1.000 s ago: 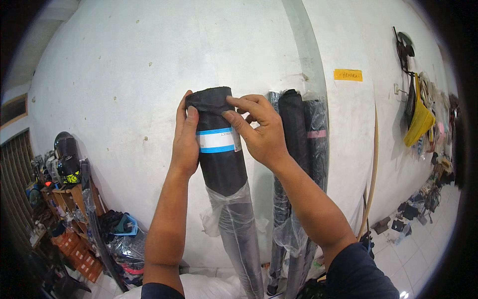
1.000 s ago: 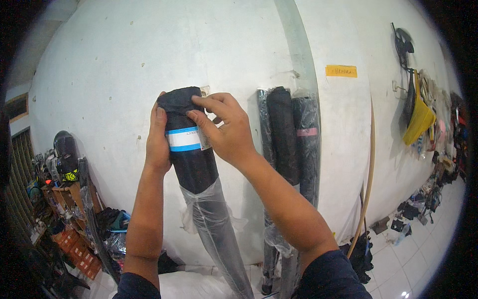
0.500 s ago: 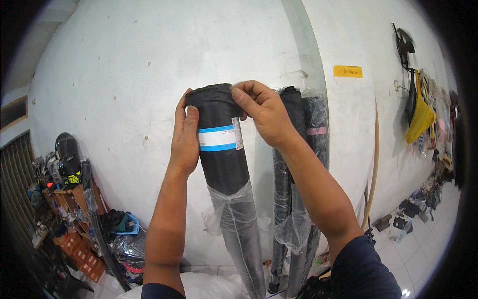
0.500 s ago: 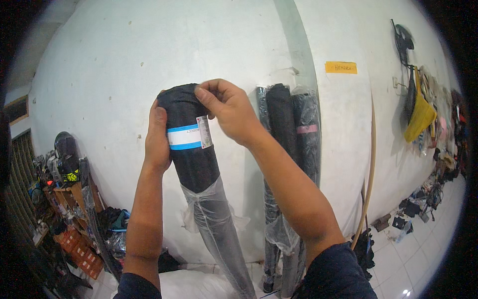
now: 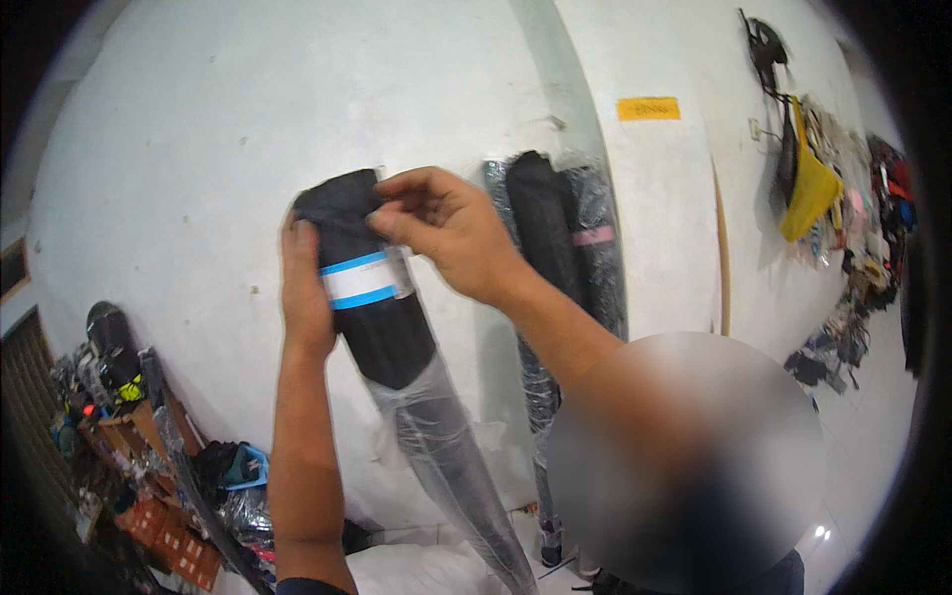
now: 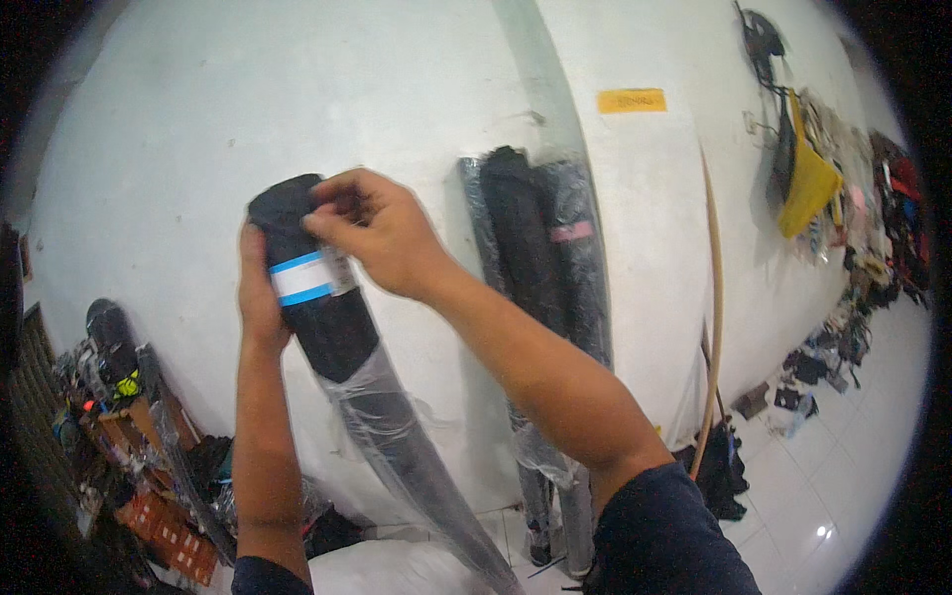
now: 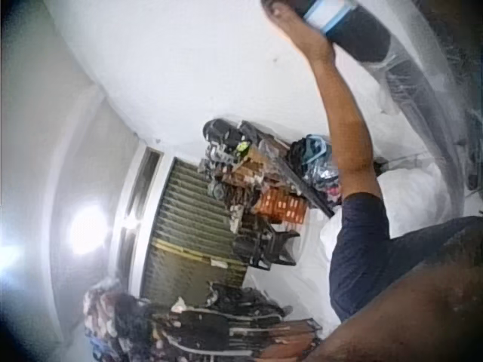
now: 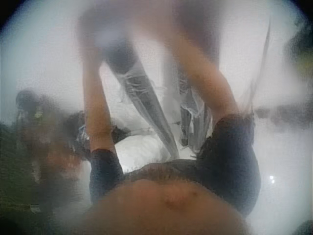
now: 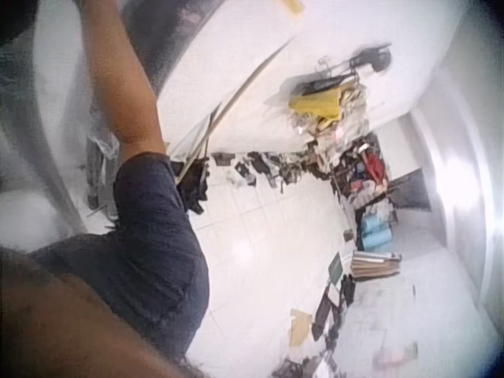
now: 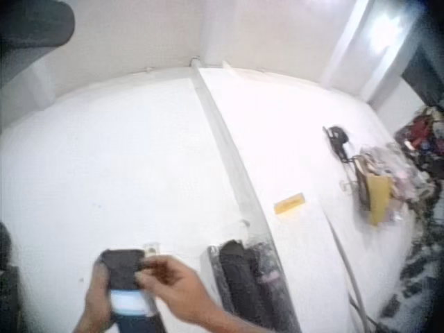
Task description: The person walks to a stack of wrapped fabric rolls, selects one, and removes the plastic wrapping by hand. They then unwrap a second roll and hold it upright.
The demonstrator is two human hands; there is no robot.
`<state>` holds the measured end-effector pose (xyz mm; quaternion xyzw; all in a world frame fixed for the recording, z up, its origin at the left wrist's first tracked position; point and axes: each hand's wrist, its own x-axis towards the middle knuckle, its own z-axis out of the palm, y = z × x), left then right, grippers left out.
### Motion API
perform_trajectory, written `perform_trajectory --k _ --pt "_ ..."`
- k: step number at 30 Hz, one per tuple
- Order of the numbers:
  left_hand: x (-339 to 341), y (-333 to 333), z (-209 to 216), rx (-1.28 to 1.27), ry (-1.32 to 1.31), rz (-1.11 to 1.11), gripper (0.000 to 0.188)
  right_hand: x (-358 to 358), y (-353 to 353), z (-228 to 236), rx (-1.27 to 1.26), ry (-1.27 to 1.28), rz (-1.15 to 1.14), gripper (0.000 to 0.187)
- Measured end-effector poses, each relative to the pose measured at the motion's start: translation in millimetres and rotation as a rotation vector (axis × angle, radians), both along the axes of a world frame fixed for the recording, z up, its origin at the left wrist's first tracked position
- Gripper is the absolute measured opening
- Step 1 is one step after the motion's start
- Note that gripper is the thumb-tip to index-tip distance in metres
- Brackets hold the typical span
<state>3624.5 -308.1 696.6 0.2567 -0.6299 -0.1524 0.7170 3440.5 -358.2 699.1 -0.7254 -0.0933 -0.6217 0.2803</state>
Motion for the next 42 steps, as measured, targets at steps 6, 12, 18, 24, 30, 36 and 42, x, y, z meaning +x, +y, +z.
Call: perform_trajectory --k 6,12,18,24,30,36,42 --pt "26 10 -4 0.002 0.199 -0.019 0.056 -15 -97 -53 -0.158 0.144 -0.562 0.032" --pt "53 35 -8 -0.001 0.243 -0.001 0.059 -80 -228 -70 0.187 0.133 -1.429 0.048" --pt "79 45 -12 -0.063 0.274 0.07 0.06 -91 -292 -62 -0.125 0.126 -1.522 0.042" --pt "111 49 -15 -0.133 0.286 0.116 0.059 -95 -301 -66 -0.34 -0.117 -1.44 0.023" --pt "133 45 -18 -0.286 0.251 0.393 0.058 -112 -293 -63 -0.117 0.163 -1.484 0.023" --pt "141 41 -21 -0.247 0.162 0.261 0.057 -128 -289 -60 -0.095 0.314 -1.495 0.031" --pt "122 33 -19 -0.142 0.185 0.176 0.057 -132 -281 -53 0.159 0.266 -1.278 0.037"
